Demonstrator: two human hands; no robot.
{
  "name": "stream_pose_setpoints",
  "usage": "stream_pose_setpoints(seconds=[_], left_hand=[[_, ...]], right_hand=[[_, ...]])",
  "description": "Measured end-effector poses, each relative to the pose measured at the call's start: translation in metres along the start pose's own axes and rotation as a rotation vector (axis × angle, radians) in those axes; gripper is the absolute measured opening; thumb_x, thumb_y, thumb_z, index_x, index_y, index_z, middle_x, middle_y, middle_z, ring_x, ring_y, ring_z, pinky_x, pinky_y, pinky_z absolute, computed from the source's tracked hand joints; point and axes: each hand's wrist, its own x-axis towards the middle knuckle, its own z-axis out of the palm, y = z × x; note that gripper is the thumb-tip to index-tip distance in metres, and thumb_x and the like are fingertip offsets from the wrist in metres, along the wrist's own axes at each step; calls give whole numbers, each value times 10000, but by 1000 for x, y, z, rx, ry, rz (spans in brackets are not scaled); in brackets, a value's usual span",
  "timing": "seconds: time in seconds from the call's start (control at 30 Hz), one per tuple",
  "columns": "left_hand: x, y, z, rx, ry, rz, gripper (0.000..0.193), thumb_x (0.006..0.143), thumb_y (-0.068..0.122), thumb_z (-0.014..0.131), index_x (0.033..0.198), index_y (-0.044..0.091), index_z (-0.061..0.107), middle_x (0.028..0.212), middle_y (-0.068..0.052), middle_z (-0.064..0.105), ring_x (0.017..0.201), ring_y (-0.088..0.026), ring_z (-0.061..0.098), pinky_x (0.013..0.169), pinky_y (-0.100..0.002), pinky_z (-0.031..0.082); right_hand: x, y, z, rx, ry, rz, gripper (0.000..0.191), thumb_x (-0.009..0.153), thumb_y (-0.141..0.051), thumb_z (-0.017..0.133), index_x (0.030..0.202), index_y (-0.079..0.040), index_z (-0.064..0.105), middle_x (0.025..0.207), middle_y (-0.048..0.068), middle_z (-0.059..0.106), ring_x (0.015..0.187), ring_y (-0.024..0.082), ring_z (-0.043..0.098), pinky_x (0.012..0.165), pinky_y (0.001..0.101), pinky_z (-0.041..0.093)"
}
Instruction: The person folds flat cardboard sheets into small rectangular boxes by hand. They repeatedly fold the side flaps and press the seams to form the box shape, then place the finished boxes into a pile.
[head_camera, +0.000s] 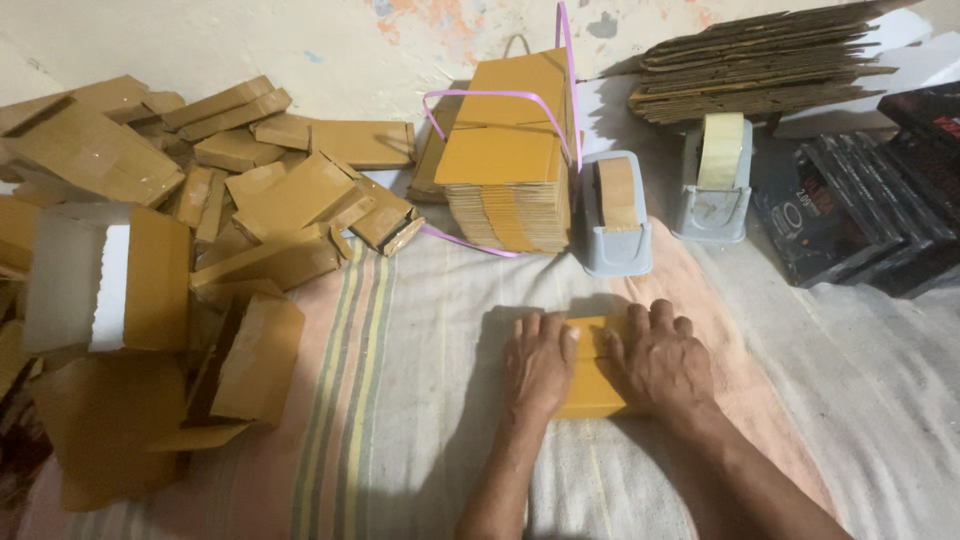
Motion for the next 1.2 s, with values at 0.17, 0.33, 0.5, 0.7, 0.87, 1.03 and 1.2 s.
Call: stream_pose_setpoints(seconds=[0.17,0.33,0.5,0.7,0.87,1.03,1.2], left_hand=[[-4,-1,8,129,-20,163,615,1075,445,303,1592,113,279,1654,-176,218,1514,-413,144,1183,-641,99],[-33,-1,8,80,-97,213,610,1056,390,293,1605,127,261,1708,-103,192,1569,-348,85,1228,-635,11],[-68,-6,-16,33,-70,367,735,964,362,512,1595,63,281,1701,-158,212,1592,-355,97,1262,-593,45],[-67,5,-21,127,-145,349,1105,742,364,846,1594,65,210,1690,-123,161,1573,-335,53,1233,-630,-29],[-46,1,-5,137,-178,291,1207,659,387,914,1594,96,209,1693,-82,154,1572,-285,59,1238,-629,2],[-57,-31,-7,2,-63,363,1078,755,314,862,1609,31,270,1732,-116,200,1611,-303,121,1277,-492,201],[-58,-26,-7,86,-68,271,1076,788,335,865,1595,22,225,1727,-144,151,1584,-308,77,1244,-584,67]], right_hand=[[-4,-17,-15,-285,61,-116,721,963,-518,314,1547,-95,297,1596,223,304,1501,457,180,1192,600,172],[-21,-14,-12,-408,51,-330,699,1005,-474,273,1541,-26,247,1655,246,221,1548,416,126,1206,511,90],[-39,5,-7,-103,230,-597,826,942,-634,393,1519,-46,333,1591,212,295,1494,373,202,1200,500,113],[-42,0,-22,-190,44,-579,967,820,-596,626,1546,-40,312,1645,167,266,1540,382,163,1211,555,107],[-44,-5,-21,-204,28,-536,965,788,-506,707,1537,-29,328,1641,171,295,1534,366,200,1193,540,128],[-45,25,-15,-10,244,-604,965,758,-520,723,1485,28,404,1584,243,383,1456,345,307,1209,483,220],[-47,28,-12,-33,253,-482,1045,718,-523,762,1488,62,364,1546,312,347,1482,419,273,1201,529,204]])
